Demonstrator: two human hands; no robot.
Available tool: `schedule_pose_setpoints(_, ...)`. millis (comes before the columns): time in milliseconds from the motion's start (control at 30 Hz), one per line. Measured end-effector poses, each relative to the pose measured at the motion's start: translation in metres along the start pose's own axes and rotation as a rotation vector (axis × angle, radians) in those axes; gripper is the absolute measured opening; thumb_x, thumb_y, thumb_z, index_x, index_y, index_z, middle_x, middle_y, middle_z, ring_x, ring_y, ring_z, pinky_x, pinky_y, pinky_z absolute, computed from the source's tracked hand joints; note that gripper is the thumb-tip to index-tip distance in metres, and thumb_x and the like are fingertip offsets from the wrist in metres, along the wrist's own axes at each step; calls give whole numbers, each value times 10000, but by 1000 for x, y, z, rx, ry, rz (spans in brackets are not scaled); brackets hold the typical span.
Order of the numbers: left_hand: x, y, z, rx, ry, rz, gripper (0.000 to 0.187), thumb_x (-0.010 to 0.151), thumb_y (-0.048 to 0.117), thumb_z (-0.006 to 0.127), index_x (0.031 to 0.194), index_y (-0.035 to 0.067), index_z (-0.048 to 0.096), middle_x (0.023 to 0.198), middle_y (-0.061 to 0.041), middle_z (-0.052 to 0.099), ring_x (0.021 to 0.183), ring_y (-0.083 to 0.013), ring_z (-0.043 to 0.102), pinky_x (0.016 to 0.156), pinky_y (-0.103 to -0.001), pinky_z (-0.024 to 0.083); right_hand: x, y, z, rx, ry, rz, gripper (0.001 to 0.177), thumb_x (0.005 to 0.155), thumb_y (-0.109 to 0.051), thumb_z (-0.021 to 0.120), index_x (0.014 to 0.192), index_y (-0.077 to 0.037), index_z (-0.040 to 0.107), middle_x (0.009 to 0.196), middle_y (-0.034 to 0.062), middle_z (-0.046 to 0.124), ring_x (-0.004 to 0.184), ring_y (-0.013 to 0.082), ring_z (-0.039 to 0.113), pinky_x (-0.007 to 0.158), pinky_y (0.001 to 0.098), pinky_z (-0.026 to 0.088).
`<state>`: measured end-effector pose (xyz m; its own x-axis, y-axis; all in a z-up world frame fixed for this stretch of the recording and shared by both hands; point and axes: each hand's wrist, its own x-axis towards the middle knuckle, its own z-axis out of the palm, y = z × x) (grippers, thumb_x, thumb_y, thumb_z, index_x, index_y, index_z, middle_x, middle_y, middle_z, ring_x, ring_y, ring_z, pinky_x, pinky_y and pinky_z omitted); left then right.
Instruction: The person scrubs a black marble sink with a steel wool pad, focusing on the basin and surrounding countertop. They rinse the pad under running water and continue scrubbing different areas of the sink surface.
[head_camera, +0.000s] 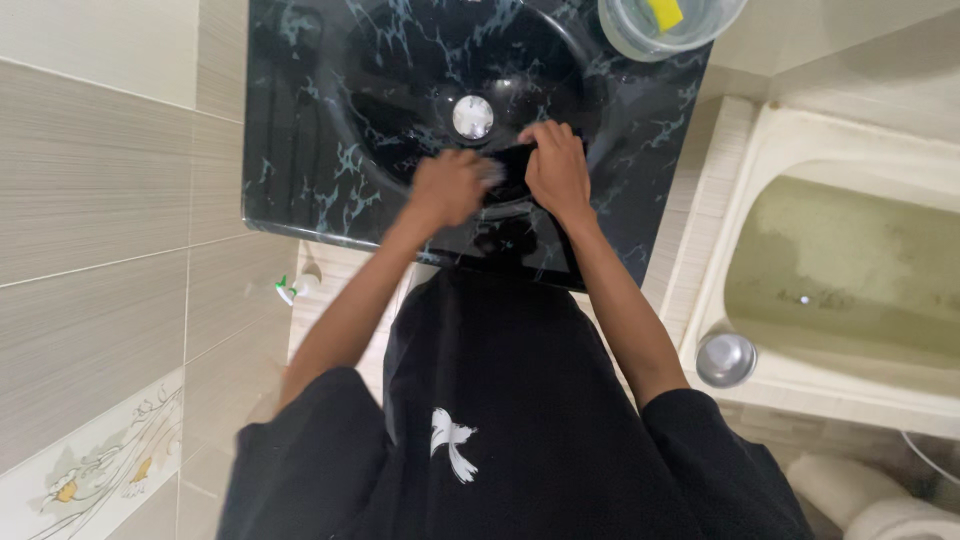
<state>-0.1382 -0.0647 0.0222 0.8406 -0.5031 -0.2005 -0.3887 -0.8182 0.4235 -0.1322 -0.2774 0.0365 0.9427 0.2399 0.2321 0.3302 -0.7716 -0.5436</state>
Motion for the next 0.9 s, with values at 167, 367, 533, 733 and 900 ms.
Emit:
schedule_pose_setpoints(167, -25, -90, -39, 625, 492, -94, 457, 878, 174, 608, 1331, 187, 660, 1386, -42, 624, 1333, -308, 521, 1084, -537, 375, 0, -7, -2, -73, -78, -5, 192, 848, -13, 605, 1008, -72, 692, 1049, 99, 686, 1008, 319, 594, 858, 453, 432)
schedule_pose_setpoints(367, -23, -42, -5, 75, 76, 40, 433, 899, 251, 644, 1316, 140, 680, 1289, -105, 617, 1217, -327, 532, 997, -539, 396, 0, -8, -1, -124, -110, -47, 187, 835, -40, 608, 974, -77, 728, 1012, 92, 704, 964, 311, 604, 874, 472, 425)
schedule_pose_setpoints(533, -15, -43, -21, 247, 126, -72, 374, 875, 221, 653, 1233, 138, 721, 1214, -68, 648, 1165, -298, 575, 923, -515, 447, -6, -8, -2, -37, -23, -14, 169, 872, -18, 574, 942, -91, 709, 980, 74, 691, 982, 306, 605, 903, 452, 422)
schedule_pose_setpoints(733, 13, 32, 13, 257, -28, -178, 247, 934, 241, 635, 1105, 102, 746, 1206, -98, 650, 1122, -307, 608, 841, -475, 522, -4, 1, -5, 165, 298, 5, 200, 809, 42, 502, 913, -55, 643, 985, 100, 666, 989, 324, 591, 930, 434, 414)
schedule_pose_setpoints(900, 74, 61, 38, -256, 459, -126, 332, 973, 265, 616, 1246, 90, 683, 1203, -143, 630, 1103, -402, 613, 831, -492, 539, -5, 3, -7, 343, 439, 104, 183, 829, 55, 459, 908, -25, 603, 980, 117, 645, 977, 302, 593, 936, 398, 461)
